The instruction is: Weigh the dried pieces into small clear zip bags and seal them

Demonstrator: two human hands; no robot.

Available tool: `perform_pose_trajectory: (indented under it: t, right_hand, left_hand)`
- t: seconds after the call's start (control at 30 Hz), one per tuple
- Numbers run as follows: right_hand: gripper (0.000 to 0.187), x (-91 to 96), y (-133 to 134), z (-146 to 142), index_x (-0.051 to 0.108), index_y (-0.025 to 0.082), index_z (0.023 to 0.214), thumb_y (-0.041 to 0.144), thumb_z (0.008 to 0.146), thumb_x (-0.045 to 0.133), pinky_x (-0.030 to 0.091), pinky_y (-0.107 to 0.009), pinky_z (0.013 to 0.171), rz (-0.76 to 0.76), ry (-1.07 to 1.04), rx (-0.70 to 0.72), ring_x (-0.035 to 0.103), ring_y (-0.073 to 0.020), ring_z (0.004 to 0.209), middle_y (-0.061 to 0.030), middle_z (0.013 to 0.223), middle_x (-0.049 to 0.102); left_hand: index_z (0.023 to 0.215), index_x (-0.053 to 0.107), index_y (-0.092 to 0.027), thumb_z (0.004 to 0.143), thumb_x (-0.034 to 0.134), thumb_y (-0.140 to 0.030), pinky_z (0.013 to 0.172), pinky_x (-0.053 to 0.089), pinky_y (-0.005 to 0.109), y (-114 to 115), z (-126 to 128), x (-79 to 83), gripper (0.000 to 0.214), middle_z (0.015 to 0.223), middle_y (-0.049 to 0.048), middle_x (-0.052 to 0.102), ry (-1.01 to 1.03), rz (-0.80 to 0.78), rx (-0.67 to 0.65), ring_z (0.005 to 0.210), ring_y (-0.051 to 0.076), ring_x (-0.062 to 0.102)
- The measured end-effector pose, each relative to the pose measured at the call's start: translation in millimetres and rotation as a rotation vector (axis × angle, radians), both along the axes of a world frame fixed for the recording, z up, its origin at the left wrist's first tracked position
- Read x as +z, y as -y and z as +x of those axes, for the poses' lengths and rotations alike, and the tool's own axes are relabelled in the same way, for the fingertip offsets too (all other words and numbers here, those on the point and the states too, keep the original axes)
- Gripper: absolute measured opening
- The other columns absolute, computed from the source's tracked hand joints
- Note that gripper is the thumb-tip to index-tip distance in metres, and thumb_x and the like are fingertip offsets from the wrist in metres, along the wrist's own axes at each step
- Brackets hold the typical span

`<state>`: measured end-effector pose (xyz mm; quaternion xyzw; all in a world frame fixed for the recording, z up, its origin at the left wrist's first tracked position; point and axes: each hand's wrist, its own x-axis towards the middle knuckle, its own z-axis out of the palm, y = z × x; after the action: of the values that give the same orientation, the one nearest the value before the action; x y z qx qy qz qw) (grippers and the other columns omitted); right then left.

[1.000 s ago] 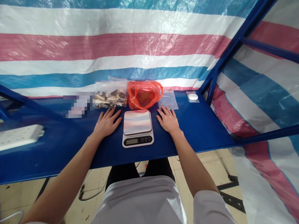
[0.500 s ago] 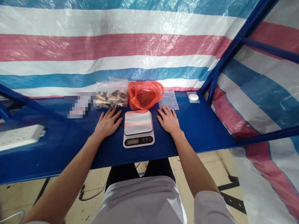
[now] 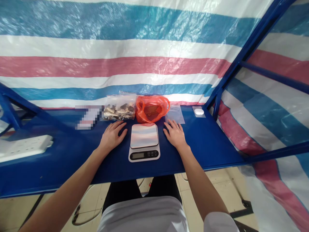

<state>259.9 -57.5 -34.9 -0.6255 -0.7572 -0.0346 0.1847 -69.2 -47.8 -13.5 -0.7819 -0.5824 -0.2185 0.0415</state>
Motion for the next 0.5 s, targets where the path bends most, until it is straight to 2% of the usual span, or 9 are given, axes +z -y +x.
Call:
perform_pose_trajectory:
  t: [0.1,0.23,0.33,0.5]
  right_hand:
    - [0.039,0.6,-5,-1,0.064,0.024,0.135,0.035,0.1,0.049,0.041,-0.053,0.115,0.031,0.009,0.019,0.049,-0.031,0.141,-0.0085,0.149,0.056]
    - [0.037,2.6,-20,-2,0.066,0.025,0.131,0.033,0.098,0.051,0.04,-0.055,0.115,0.048,0.018,0.044,0.05,-0.0311,0.14,-0.0089,0.148,0.058]
    - [0.037,1.3,-31,-3,0.065,0.025,0.131,0.032,0.098,0.051,0.04,-0.055,0.115,0.059,0.004,0.042,0.051,-0.0313,0.139,-0.0092,0.146,0.059]
    - [0.037,-10.1,-36,-5,0.066,0.024,0.13,0.034,0.1,0.048,0.041,-0.055,0.114,0.054,-0.024,0.01,0.053,-0.0311,0.137,-0.0107,0.143,0.061]
  left_hand:
    - [0.121,0.07,-0.02,0.098,0.042,-0.04,0.109,0.047,0.042,-1,1,14.7,0.041,0.128,0.0116,0.07,0.042,0.089,-0.057,0.123,0.027,0.062]
    - [0.118,0.07,-0.023,0.098,0.043,-0.037,0.111,0.046,0.043,-15,7,43.9,0.036,0.125,0.0093,0.07,0.028,0.161,-0.144,0.125,0.026,0.06]
    - [0.121,0.069,-0.021,0.098,0.042,-0.034,0.113,0.044,0.045,-32,11,62.2,0.038,0.128,0.0114,0.068,-0.032,0.153,-0.189,0.127,0.027,0.058]
    - [0.134,0.062,-0.015,0.096,0.04,-0.032,0.119,0.035,0.049,-65,13,70.4,0.047,0.141,0.0152,0.061,-0.216,0.105,-0.204,0.138,0.032,0.05]
